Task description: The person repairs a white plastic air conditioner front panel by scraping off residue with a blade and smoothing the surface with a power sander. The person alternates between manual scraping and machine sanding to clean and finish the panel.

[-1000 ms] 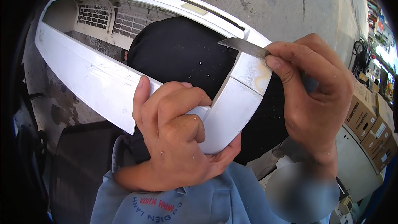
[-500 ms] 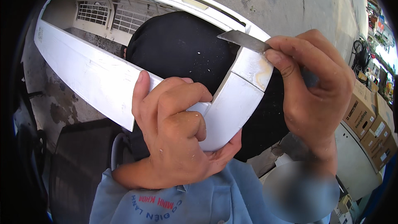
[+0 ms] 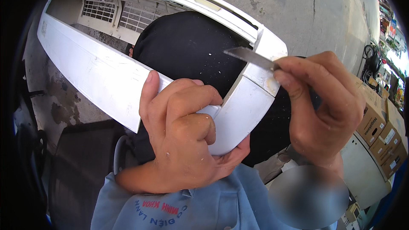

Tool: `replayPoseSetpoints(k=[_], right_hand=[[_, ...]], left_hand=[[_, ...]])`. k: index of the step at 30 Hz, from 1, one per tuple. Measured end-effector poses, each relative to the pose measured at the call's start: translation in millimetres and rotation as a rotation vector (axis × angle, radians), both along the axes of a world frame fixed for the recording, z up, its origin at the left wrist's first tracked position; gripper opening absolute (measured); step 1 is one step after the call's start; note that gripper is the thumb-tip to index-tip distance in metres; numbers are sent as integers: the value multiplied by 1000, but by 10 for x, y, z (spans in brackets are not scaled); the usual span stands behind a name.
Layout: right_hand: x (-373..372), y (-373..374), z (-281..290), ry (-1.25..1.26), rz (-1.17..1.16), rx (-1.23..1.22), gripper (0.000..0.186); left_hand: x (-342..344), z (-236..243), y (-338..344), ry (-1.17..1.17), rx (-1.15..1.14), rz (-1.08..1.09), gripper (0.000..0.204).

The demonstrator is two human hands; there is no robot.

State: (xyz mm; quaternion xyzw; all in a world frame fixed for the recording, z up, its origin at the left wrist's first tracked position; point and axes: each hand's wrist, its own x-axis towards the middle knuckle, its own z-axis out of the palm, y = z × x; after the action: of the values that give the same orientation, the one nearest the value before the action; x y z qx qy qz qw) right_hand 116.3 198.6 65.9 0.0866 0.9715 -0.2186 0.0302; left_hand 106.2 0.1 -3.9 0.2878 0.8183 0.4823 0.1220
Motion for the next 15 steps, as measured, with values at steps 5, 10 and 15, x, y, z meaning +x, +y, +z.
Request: replayPoseSetpoints(k=[5,10,15], right_hand=[[26,-1,76,-12,57,-4,13],[-73,67,-66,23,42,-10,14],[2,-17,54,-32,65,24,12]], left_hand=[[-34,82,-50,-24,-45,-29,64],[-21,1,82,-9,-10,21,65],[-28,23,15,-10,-8,11,66]])
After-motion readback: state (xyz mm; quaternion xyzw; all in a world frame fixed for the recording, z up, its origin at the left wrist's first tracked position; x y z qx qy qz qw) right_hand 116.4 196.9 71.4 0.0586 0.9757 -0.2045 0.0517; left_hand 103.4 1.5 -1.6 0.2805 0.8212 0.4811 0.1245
